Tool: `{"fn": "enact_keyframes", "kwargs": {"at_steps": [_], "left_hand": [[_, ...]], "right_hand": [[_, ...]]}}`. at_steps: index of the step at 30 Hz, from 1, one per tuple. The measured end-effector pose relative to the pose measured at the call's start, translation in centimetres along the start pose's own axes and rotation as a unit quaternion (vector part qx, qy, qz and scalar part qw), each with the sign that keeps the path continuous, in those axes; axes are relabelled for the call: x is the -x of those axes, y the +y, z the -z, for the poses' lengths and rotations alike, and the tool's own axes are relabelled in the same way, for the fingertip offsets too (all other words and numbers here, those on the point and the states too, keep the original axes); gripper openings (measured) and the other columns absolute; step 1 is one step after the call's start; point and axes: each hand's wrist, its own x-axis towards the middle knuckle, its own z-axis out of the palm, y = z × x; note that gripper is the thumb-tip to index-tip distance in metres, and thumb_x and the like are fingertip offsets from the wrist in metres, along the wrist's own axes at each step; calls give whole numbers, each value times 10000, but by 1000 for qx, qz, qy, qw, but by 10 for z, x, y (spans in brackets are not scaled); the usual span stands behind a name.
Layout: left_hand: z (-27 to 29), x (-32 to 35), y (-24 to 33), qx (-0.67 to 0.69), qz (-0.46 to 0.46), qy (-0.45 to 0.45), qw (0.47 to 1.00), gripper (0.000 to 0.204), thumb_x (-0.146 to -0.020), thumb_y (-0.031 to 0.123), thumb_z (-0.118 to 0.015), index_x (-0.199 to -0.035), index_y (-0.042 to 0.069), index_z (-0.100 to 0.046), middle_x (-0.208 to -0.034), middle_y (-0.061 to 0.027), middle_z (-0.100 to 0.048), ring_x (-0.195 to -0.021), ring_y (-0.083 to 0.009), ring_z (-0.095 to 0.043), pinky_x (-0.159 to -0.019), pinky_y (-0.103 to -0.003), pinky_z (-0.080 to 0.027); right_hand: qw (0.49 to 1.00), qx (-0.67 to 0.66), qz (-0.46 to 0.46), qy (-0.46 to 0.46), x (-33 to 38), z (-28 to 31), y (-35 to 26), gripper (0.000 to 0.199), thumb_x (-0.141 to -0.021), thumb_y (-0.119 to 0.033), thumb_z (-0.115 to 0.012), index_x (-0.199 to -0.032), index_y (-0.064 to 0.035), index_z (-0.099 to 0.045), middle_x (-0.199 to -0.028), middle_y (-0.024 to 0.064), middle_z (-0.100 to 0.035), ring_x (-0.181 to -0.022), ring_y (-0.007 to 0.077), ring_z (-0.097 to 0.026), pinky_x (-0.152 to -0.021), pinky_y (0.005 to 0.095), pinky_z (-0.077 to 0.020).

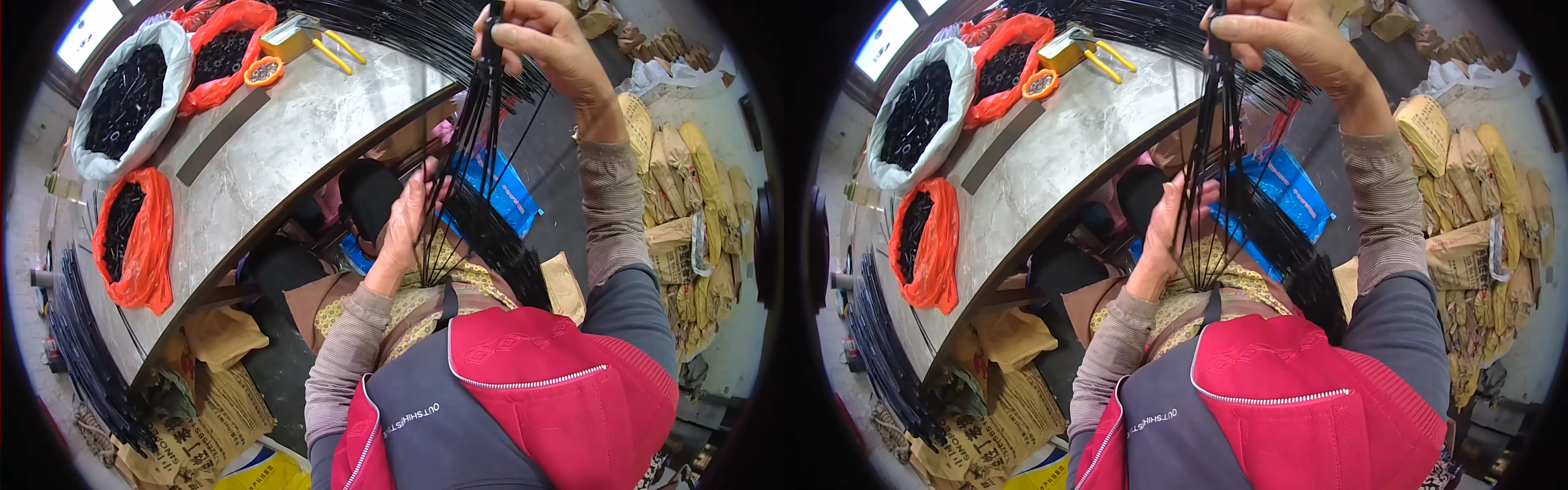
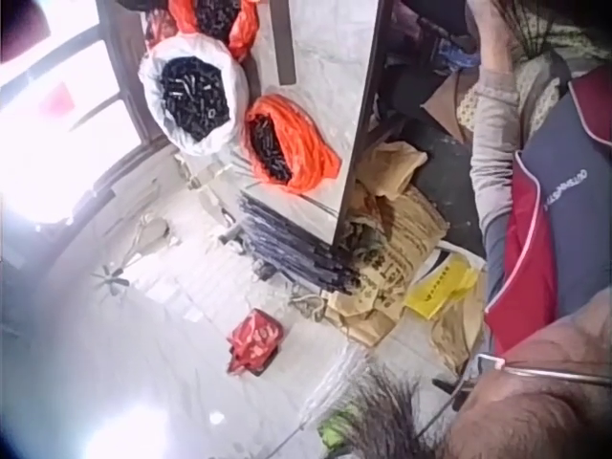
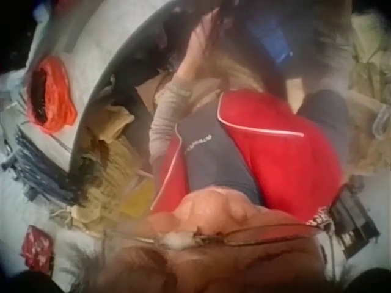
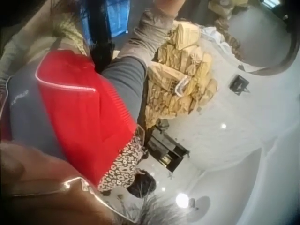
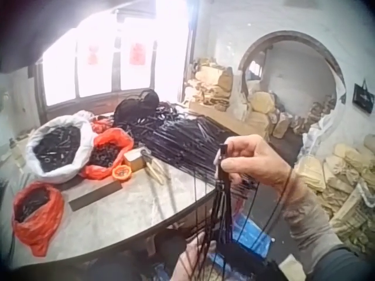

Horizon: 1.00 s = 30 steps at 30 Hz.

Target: Assembling bundles of black rods by attaching clips and sliding them into place at a workbench.

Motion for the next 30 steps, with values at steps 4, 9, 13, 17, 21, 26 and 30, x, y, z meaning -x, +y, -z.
{"fn": "enact_keyframes", "kwargs": {"at_steps": [4, 9, 13, 17, 21, 26, 30], "left_hand": [[-11, 17, -19, 127, 111, -126, 978, 832, -1070, 711, -385, -1466, -5, -535, -1201, -121, -734, -1018, -207, -739, -956, -318, -567], [-30, 12, -32, -101, 55, -76, 990, 231, -939, 133, -830, -1098, 22, -705, -794, -21, -650, -718, -53, -556, -619, -288, -441], [-36, -8, -16, -469, -112, -44, 875, 203, -911, 191, -822, -962, 27, -713, -714, -187, -653, -589, -282, -652, -553, -383, -469], [-39, -30, 8, -550, -153, -59, 818, 203, -873, 213, -843, -987, 78, -744, -745, -166, -675, -659, -340, -686, -593, -400, -509], [-35, -48, 22, -636, -213, -126, 731, 549, -785, 223, -885, -1287, 108, -697, -1136, -121, -721, -1049, -331, -676, -918, -431, -512], [3, -53, 24, -556, -164, 20, 815, 400, -883, 57, -827, -1257, -6, -702, -1102, -120, -732, -1015, -219, -699, -906, -336, -547], [27, -43, 28, -533, -88, 55, 840, 306, -933, 56, -789, -1221, -18, -716, -1042, -98, -740, -954, -157, -698, -861, -304, -561]], "right_hand": [[981, 107, 3, 164, 17, 31, 11, 105, -957, -85, -751, -1026, -17, -712, -820, 17, -710, -634, 68, -631, -578, 216, -496], [712, 432, 276, 480, 47, 55, 43, 133, -1007, -34, -676, -1138, -13, -677, -863, 11, -671, -794, 86, -629, -755, 224, -504], [723, 581, 326, 184, 98, 36, 38, 385, -918, -205, -806, -1242, -28, -699, -1213, 124, -739, -1108, 261, -703, -926, 391, -553], [793, 604, 42, -70, 127, -10, 114, 500, -911, -594, -693, -1054, -116, -717, -974, 77, -720, -973, 283, -689, -874, 445, -475], [877, 450, -144, -91, 168, 11, 188, 617, -1011, -642, -548, -826, -69, -678, -722, 185, -680, -747, 415, -686, -664, 533, -492], [861, 431, -268, 30, 250, 18, 332, 632, -1050, -590, -528, -777, -38, -669, -762, 221, -684, -760, 451, -676, -662, 557, -495], [847, 410, -326, 91, 280, -4, 378, 609, -1048, -561, -547, -761, -38, -671, -794, 224, -707, -788, 450, -695, -680, 570, -516]]}}
